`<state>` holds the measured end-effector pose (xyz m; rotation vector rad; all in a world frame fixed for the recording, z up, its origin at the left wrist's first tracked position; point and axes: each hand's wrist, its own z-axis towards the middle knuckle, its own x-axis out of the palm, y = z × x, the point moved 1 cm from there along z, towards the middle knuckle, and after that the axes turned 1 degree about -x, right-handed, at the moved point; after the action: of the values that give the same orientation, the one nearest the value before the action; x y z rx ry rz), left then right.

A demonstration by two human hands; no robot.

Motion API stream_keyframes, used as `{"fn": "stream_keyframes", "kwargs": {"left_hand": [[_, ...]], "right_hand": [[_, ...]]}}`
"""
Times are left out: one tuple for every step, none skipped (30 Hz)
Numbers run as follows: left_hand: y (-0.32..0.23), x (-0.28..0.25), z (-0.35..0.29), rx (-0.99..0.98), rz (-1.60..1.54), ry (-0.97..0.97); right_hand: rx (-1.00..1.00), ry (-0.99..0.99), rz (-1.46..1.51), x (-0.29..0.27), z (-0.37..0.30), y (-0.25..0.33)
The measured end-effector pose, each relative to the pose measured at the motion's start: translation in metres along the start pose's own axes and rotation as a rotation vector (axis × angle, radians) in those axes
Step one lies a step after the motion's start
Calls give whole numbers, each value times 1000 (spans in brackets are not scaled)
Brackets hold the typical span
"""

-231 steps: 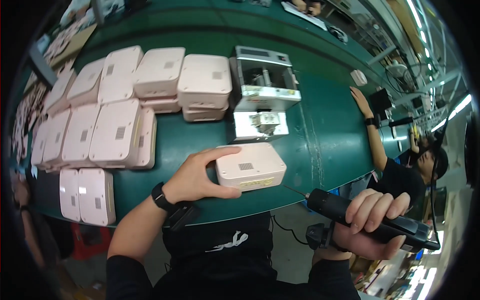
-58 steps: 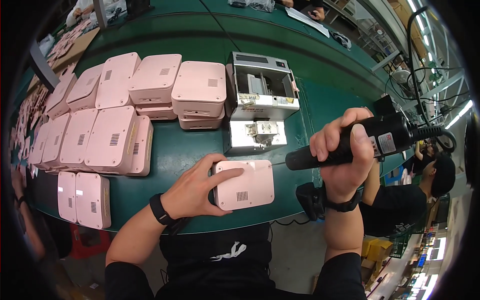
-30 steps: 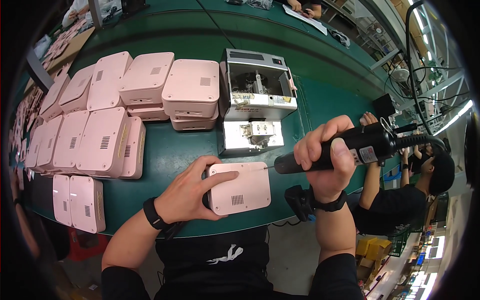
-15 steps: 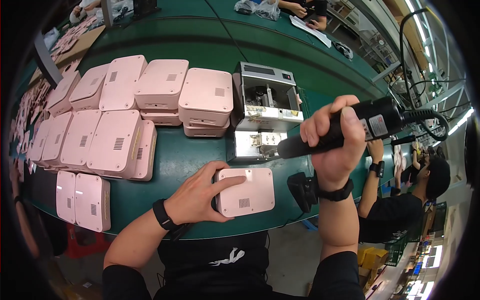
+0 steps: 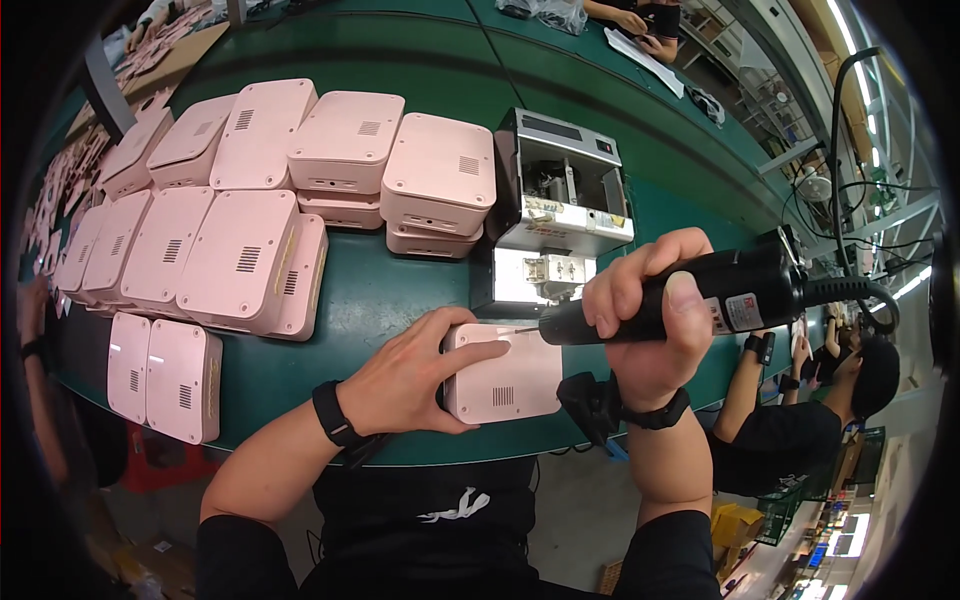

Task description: The person picks up a pink electronic device, uses a power screwdriver to drive screws into the back panel, and then sets it aside. This process is repeated with several more devices from the stack.

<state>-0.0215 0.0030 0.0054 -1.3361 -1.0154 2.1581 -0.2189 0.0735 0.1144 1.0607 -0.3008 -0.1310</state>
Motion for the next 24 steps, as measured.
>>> {"fn": "stream_keyframes", "kwargs": {"left_hand": [[0, 0, 0, 1, -1, 1], [1, 0, -1, -2, -3, 1], [1, 0, -1, 0, 0, -2], [1, 0, -1, 2, 4, -7], [2, 0, -1, 5, 9, -12], [2, 0, 0, 4, 9, -14], [3, 1, -1, 4, 15, -17], [4, 2, -1, 5, 21, -21], [4, 3, -1, 6, 27, -23], [4, 2, -1, 6, 29, -23], [4, 2, -1, 5, 26, -23], [4, 2, 0, 4, 23, -22], [3, 1, 0, 4, 20, -21], [3, 1, 0, 6, 21, -20], [3, 1, 0, 2, 17, -16], [2, 0, 0, -2, 14, -13], [2, 0, 0, -5, 12, -9], [1, 1, 0, -2, 13, -8], [1, 1, 0, -3, 14, -7], [1, 1, 0, -4, 14, -5], [0, 2, 0, -4, 14, -4], [0, 2, 0, 0, 18, -3], [0, 1, 0, 1, 21, -4], [0, 0, 0, 2, 26, -4]], "right_hand": [[4, 1, 1, 0, 0, -1], [13, 0, 1, 1, 1, -1], [22, -1, 0, 1, 2, 0], [29, 0, 0, 1, 3, 0], [30, 2, 0, 0, 4, -1], [33, 5, 16, -1, 3, -1], [35, 7, 32, -2, 3, -2], [37, 10, 49, -3, 3, -2], [37, 10, 50, -4, 2, -2], [34, 36, 66, -4, 2, -1], [31, 63, 83, -5, 1, -1], [27, 89, 99, -5, 1, 0], [25, 88, 100, -5, 1, 0], [27, 97, 91, -4, 1, -1], [27, 106, 81, -2, 1, -1], [28, 115, 71, -1, 1, -1], [25, 113, 70, -1, 1, -1], [24, 112, 84, -2, 1, -1], [21, 113, 99, -2, 1, -2], [19, 113, 114, -2, 0, -3], [14, 113, 114, -3, 0, -4], [14, 113, 110, -5, 0, -5], [13, 112, 105, -6, -1, -5], [12, 111, 101, -6, -1, -5]]}}
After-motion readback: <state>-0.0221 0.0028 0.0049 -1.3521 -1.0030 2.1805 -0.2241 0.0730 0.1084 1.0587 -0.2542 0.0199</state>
